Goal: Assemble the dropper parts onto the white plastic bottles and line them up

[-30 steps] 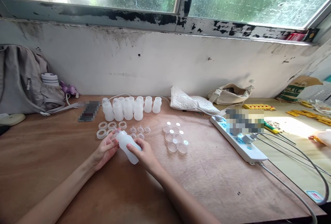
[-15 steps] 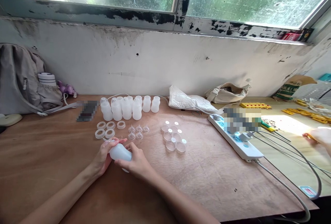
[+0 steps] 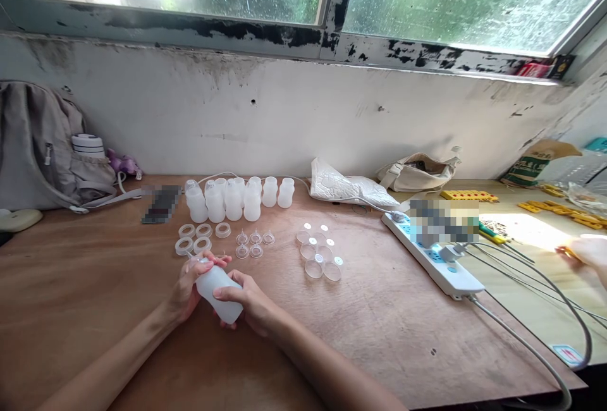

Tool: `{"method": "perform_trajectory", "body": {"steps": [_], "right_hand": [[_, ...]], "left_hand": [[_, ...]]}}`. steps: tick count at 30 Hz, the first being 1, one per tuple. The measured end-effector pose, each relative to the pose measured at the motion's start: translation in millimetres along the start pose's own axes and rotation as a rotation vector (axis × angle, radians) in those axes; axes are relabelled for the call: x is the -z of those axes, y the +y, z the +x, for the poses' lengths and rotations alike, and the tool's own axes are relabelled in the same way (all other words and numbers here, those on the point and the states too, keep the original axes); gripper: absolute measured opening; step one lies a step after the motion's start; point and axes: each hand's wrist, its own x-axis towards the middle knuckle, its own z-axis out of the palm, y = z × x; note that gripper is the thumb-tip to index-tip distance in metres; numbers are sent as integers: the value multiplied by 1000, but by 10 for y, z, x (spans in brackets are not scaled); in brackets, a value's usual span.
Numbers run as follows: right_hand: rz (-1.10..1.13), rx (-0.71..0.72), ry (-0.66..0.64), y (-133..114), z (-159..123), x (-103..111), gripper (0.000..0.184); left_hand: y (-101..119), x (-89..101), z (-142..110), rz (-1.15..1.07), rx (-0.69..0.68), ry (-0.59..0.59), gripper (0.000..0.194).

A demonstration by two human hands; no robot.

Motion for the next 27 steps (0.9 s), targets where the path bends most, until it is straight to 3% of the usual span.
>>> {"method": "perform_trajectory", "body": {"steps": [6, 9, 13, 15, 17, 20, 23, 27], "right_hand": [[115, 46, 19, 76, 74, -6, 40], [184, 137, 51, 123, 134, -3, 38], [143, 272, 146, 146, 180, 19, 34], [-22, 335, 203, 130, 171, 43, 34], [-334, 401, 256, 88, 130, 85, 31], [-847, 503, 359, -33, 2, 195, 23], [-1153, 573, 539, -232, -197, 371, 20], [-1503, 498, 809, -561, -505, 664, 18]], "left_hand": [[17, -2, 51, -104, 25, -2, 30], [5, 1, 74, -137, 49, -23, 44], [-42, -10, 59, -61, 121, -105, 42], [-64, -17, 41, -25, 133, -119, 37], [-75, -12, 30, -2, 120, -97, 34], [-70, 29, 43, 10, 100, -14, 35], [-50, 82, 81, 13, 84, 90, 37], [-24, 113, 117, 25, 33, 140, 40]]}}
